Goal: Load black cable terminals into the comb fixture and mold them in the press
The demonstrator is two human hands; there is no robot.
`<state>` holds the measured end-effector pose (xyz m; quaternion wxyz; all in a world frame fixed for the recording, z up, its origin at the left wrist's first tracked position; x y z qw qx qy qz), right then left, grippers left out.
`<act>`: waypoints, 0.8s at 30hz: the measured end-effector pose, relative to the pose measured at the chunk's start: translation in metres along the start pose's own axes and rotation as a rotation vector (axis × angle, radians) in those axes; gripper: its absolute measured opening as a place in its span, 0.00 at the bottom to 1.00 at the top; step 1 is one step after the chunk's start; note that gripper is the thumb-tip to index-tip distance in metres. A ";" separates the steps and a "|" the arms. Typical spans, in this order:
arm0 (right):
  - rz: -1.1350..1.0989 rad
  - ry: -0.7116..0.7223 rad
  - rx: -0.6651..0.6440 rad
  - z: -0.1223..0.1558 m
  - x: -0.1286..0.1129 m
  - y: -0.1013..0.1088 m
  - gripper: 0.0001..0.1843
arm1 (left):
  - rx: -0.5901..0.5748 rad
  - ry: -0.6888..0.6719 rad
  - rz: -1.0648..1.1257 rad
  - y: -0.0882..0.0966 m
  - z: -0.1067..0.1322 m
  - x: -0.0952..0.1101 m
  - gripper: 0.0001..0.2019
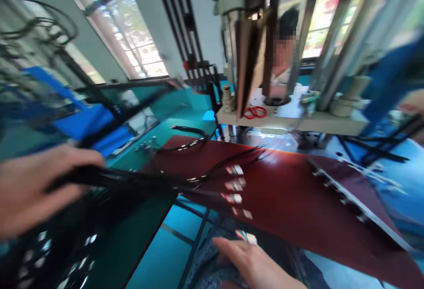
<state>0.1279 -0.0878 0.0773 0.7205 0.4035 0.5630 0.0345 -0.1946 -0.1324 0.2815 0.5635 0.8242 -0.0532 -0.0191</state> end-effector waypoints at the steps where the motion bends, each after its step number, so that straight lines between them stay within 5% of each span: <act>1: -0.060 -0.003 -0.038 -0.003 -0.006 -0.001 0.32 | -0.050 -0.253 0.038 -0.021 -0.017 0.035 0.11; 3: -0.140 -0.010 -0.041 -0.008 -0.013 0.001 0.34 | -0.123 -0.504 0.016 -0.062 -0.046 0.091 0.14; 6: -0.187 -0.030 0.022 -0.003 -0.011 0.006 0.33 | -0.234 -0.638 -0.041 -0.119 -0.079 0.141 0.18; 9: -0.199 -0.097 0.125 0.011 0.004 0.010 0.32 | -0.307 -0.697 -0.020 -0.172 -0.101 0.162 0.18; 14: -0.203 -0.153 0.260 0.028 0.029 0.014 0.26 | -0.416 -0.693 0.123 -0.245 -0.121 0.168 0.26; 16: -0.230 -0.140 0.288 0.028 0.036 0.017 0.23 | -0.420 -0.712 0.138 -0.257 -0.123 0.167 0.30; 19: -0.356 -0.120 0.313 0.022 0.044 0.022 0.18 | -0.330 -0.719 0.085 -0.252 -0.121 0.165 0.33; 24: -0.960 -0.038 0.553 0.003 0.053 0.044 0.27 | -0.124 -0.650 0.090 -0.234 -0.090 0.158 0.38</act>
Point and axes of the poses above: each hand's wrist, its own z-axis away from the middle knuckle, its own y-axis out of the back of the hand, x = y × z, the point moved 3 cm from there along -z, towards the middle knuckle, and after that the axes turned 8 degrees about z, right-handed, at the moved point
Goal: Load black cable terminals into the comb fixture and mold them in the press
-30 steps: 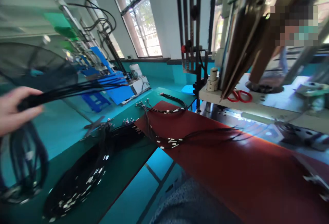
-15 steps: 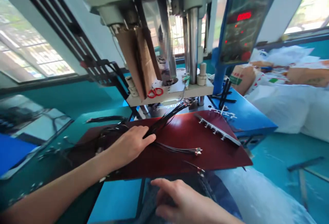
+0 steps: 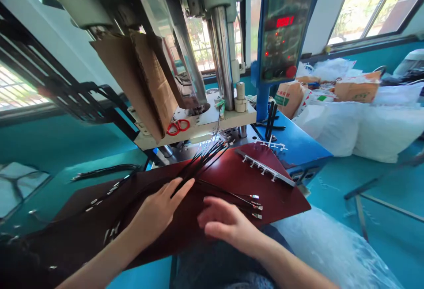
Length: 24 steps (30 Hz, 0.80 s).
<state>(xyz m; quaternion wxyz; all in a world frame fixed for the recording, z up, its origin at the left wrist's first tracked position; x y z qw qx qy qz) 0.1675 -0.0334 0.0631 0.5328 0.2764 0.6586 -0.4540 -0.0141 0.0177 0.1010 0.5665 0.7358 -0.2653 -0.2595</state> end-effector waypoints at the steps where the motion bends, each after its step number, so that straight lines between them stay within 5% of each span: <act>1: -0.100 0.043 0.084 -0.006 -0.004 0.004 0.30 | 0.028 -0.009 0.035 -0.005 0.010 0.007 0.39; 5: -0.338 0.149 0.326 -0.022 -0.024 0.022 0.22 | 0.036 -0.027 0.347 -0.039 0.050 0.036 0.41; 8: -0.318 0.071 0.320 -0.021 -0.029 0.030 0.12 | -0.167 0.080 0.740 -0.052 0.057 0.049 0.40; 12: -0.081 0.112 0.316 -0.012 -0.028 0.027 0.12 | -0.481 0.261 1.523 -0.035 0.019 0.063 0.23; 15: -0.029 0.012 0.216 -0.008 -0.022 0.021 0.15 | -0.394 0.345 1.942 -0.018 -0.030 0.074 0.16; 17: -0.094 0.003 0.218 -0.007 -0.026 0.027 0.22 | -0.356 0.336 1.975 -0.016 -0.055 0.082 0.16; 20: -0.077 0.191 0.405 -0.005 -0.047 0.055 0.27 | -0.382 0.350 1.918 -0.023 -0.073 0.089 0.16; 24: 0.330 0.142 0.370 -0.007 -0.063 0.074 0.19 | -0.361 0.393 1.874 -0.032 -0.076 0.090 0.15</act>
Point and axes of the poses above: each hand's wrist, its own z-axis away from the middle knuckle, its own y-axis out of the back of the hand, x = y × z, the point moved 3 cm from there along -z, towards the middle knuckle, and after that the axes turned 8 degrees about z, right-handed, at the moved point
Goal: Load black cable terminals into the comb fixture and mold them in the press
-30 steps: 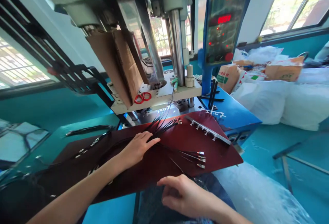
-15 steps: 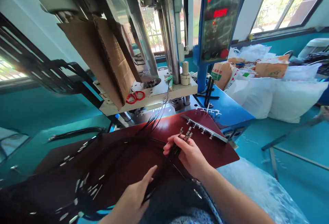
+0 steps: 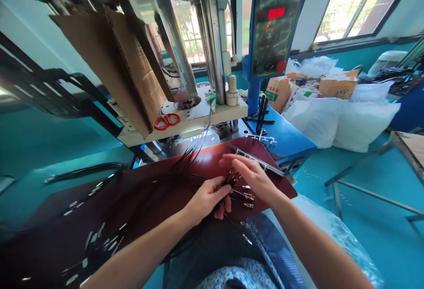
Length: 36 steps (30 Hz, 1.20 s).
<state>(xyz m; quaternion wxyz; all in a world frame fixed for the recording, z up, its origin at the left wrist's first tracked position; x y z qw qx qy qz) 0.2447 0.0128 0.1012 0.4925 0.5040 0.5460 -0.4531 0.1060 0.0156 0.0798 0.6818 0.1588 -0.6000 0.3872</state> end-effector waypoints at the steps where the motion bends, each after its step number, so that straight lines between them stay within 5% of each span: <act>1: 0.118 0.000 -0.018 -0.001 0.001 -0.002 0.19 | 0.012 -0.024 -0.001 0.000 -0.001 0.000 0.16; 6: 0.336 0.036 0.122 -0.001 0.014 -0.023 0.21 | -0.006 -0.011 0.033 -0.004 -0.013 0.001 0.16; 9: 0.406 0.097 0.164 -0.007 0.020 -0.005 0.21 | 0.001 0.021 0.037 0.003 -0.023 0.008 0.16; 12: 0.930 0.146 0.258 -0.016 0.020 0.035 0.14 | 0.116 0.011 0.110 0.023 -0.035 0.027 0.16; 14: 1.408 0.025 0.194 -0.020 0.024 0.052 0.09 | 0.147 -0.018 0.122 0.035 -0.048 0.041 0.14; 16: 1.721 -0.087 0.122 -0.020 0.027 0.055 0.06 | 0.181 -0.083 -0.003 0.043 -0.067 0.051 0.10; 19: 1.894 -0.117 0.145 -0.018 0.026 0.042 0.05 | 0.302 -0.192 -0.359 0.051 -0.101 0.051 0.04; 22: 1.899 -0.186 0.140 -0.019 0.026 0.037 0.06 | 0.341 -0.249 -0.623 0.054 -0.129 0.038 0.06; 27: 1.593 -0.380 -0.024 -0.031 0.030 0.064 0.03 | 0.294 -0.237 -0.827 0.059 -0.140 0.021 0.07; 33: 0.887 -0.105 0.169 -0.021 -0.018 0.070 0.16 | 0.385 -0.292 -0.958 0.057 -0.136 0.011 0.07; 36: 0.877 -0.021 0.328 0.023 -0.044 0.092 0.19 | 0.390 -0.295 -0.882 0.059 -0.134 0.011 0.06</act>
Point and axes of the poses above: each hand's wrist, its own z-axis away from the middle knuckle, its own y-axis out of the back of the hand, x = y × z, the point moved 3 cm from there along -z, towards the middle knuckle, and after that the axes turned 8 degrees about z, right-handed, at the moved point
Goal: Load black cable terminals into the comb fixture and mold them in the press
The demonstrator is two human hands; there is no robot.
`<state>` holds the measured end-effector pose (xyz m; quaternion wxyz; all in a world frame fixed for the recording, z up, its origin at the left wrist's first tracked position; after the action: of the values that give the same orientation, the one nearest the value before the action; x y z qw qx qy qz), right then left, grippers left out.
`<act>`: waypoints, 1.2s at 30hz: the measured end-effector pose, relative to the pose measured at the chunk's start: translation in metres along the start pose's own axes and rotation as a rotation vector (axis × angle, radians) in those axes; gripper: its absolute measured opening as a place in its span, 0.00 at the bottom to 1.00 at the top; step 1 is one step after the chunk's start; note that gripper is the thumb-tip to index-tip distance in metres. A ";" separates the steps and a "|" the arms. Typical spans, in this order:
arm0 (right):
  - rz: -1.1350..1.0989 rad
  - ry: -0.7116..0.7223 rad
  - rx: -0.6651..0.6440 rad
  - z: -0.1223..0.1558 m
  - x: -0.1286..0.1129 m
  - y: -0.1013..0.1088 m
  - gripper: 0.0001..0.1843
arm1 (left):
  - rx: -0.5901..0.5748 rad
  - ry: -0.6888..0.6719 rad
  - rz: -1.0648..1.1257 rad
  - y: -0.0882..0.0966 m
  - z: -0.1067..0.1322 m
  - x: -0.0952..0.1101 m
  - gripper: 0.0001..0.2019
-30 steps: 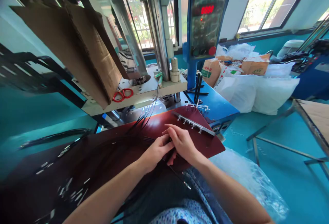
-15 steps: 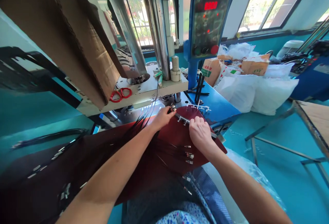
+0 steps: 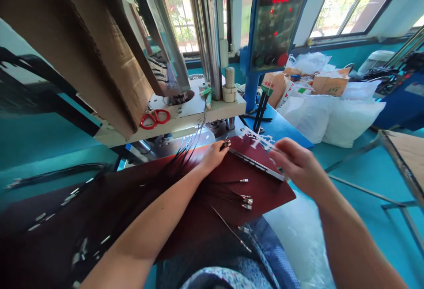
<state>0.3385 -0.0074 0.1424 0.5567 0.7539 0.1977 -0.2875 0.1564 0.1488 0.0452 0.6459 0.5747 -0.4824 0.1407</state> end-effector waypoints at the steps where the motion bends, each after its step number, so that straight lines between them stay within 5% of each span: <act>1: 0.100 -0.011 0.029 0.015 0.012 0.015 0.20 | 0.007 0.010 0.049 0.003 0.001 0.000 0.06; 4: 0.582 -0.199 0.000 0.059 0.067 0.048 0.24 | 0.009 0.028 0.270 0.012 0.007 0.005 0.06; 7: 0.756 -0.099 0.106 0.074 0.088 0.046 0.32 | -0.072 0.094 0.600 0.017 0.020 0.019 0.06; 11: 0.494 0.126 0.041 0.035 0.049 -0.023 0.20 | -0.249 0.284 0.952 0.016 0.046 0.040 0.05; 14: 0.687 0.150 -0.012 -0.005 0.021 -0.080 0.17 | -0.320 0.341 1.057 0.015 0.065 0.048 0.08; 19: 0.963 0.132 0.007 -0.024 0.022 -0.117 0.13 | -0.300 0.422 1.150 0.012 0.083 0.046 0.11; 24: 0.882 0.164 -0.038 -0.021 0.026 -0.114 0.07 | -0.294 0.438 1.139 0.011 0.087 0.046 0.11; 29: 0.832 0.130 -0.146 -0.020 0.027 -0.100 0.14 | -0.361 0.415 1.166 0.008 0.089 0.048 0.15; 36: 1.077 -0.034 -0.234 0.053 0.091 -0.022 0.14 | -0.444 0.520 1.321 0.009 0.092 0.044 0.16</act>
<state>0.3828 -0.0534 0.0556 0.7083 0.6768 -0.1944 0.0500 0.1297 0.0545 0.0739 0.6211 -0.0307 -0.5762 0.5304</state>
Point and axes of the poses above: each hand's wrist, its own z-axis away from the middle knuckle, its own y-axis out of the back of the hand, x = y × z, the point moved 3 cm from there along -z, towards the middle knuckle, and after that the axes turned 8 degrees about z, right-handed, at the moved point
